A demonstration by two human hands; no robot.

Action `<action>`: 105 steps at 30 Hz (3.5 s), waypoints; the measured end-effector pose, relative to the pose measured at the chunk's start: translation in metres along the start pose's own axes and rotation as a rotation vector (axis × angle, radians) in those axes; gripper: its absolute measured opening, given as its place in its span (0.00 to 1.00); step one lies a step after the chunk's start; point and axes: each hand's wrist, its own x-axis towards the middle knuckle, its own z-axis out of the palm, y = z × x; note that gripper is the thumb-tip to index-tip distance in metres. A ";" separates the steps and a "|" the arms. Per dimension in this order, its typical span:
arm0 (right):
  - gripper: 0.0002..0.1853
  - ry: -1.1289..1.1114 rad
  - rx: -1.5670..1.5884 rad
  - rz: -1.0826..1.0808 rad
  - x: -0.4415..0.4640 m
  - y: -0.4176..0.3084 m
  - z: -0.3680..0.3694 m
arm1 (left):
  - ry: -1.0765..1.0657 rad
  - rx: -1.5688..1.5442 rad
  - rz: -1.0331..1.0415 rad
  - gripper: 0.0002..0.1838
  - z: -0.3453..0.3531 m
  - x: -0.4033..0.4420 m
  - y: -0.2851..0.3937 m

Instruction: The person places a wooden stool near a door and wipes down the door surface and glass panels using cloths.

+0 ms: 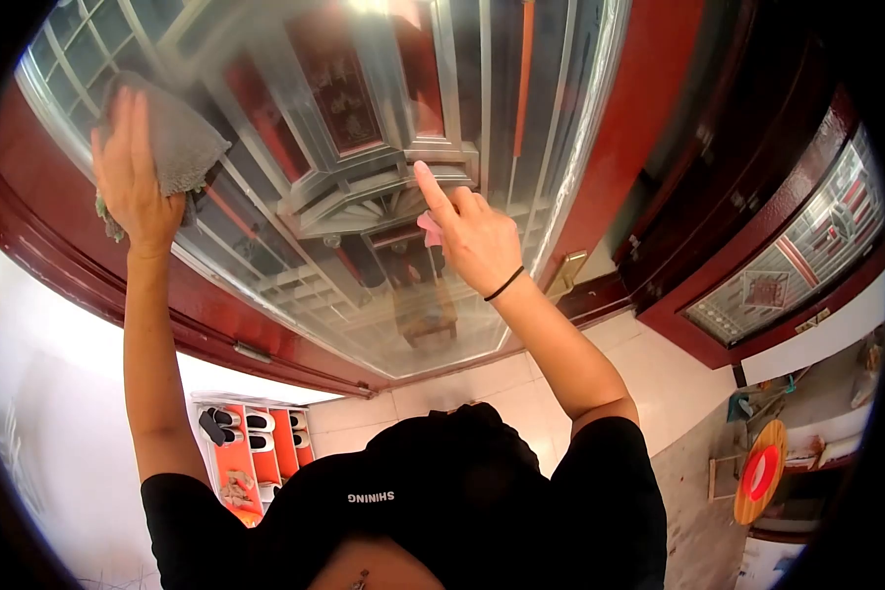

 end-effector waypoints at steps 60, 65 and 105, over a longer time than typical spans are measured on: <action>0.29 -0.512 1.838 0.722 0.037 0.024 -0.059 | -0.038 -0.020 -0.003 0.33 -0.008 0.005 0.002; 0.24 0.288 1.655 0.406 0.128 0.055 -0.171 | -0.103 -0.016 -0.029 0.32 -0.013 0.004 -0.004; 0.25 0.546 -0.295 -0.318 0.229 -0.001 -0.117 | 0.064 0.063 -0.260 0.39 -0.006 0.071 -0.029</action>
